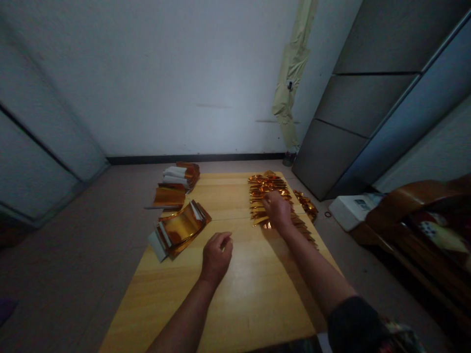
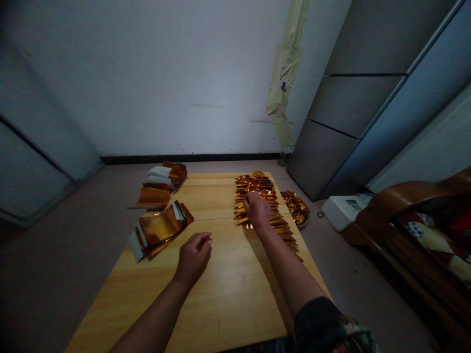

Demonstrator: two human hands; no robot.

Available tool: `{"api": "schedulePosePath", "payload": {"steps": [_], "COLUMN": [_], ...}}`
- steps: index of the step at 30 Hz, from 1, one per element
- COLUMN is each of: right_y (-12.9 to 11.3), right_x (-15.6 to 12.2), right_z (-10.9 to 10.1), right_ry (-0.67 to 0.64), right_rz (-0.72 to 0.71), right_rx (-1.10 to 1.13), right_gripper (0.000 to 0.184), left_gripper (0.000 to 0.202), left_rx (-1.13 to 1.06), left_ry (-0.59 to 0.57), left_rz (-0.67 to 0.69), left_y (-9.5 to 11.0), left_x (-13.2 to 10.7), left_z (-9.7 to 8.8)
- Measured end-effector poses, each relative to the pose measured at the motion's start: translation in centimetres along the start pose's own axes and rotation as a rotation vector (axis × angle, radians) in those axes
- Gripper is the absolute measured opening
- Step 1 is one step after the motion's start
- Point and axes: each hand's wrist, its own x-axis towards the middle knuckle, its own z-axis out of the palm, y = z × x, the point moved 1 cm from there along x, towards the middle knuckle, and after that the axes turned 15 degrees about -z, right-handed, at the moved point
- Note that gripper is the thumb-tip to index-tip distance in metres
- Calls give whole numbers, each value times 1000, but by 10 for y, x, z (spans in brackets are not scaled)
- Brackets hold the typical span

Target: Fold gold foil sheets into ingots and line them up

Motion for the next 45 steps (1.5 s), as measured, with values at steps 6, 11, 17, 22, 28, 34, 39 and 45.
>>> {"api": "schedulePosePath", "payload": {"steps": [6, 11, 17, 22, 28, 34, 39, 45], "right_y": [-62, -60, -59, -62, -61, -60, -60, -61], "right_x": [-86, -99, -97, -98, -98, -99, -99, -98], "right_z": [24, 32, 36, 36, 37, 40, 40, 37], "right_ry": [-63, -131, -175, -196, -186, -168, -173, -184], "right_rz": [-165, -132, -141, -143, -164, -176, -174, -173], "right_rx": [222, 204, 156, 125, 120, 112, 102, 110], "right_gripper": [13, 15, 14, 13, 13, 13, 14, 11], "left_gripper": [18, 21, 41, 29, 25, 28, 33, 39], "left_rx": [34, 22, -394, -440, -486, -488, -466, -472], "left_ry": [60, 276, 309, 281, 294, 303, 336, 374], "left_rz": [53, -85, -675, -752, -757, -700, -663, -592], "left_y": [0, 1, -10, -15, -21, -22, -26, -22], "left_x": [4, 28, 65, 74, 74, 69, 69, 66], "left_z": [-7, -40, -48, -41, -40, -37, -37, -36]}}
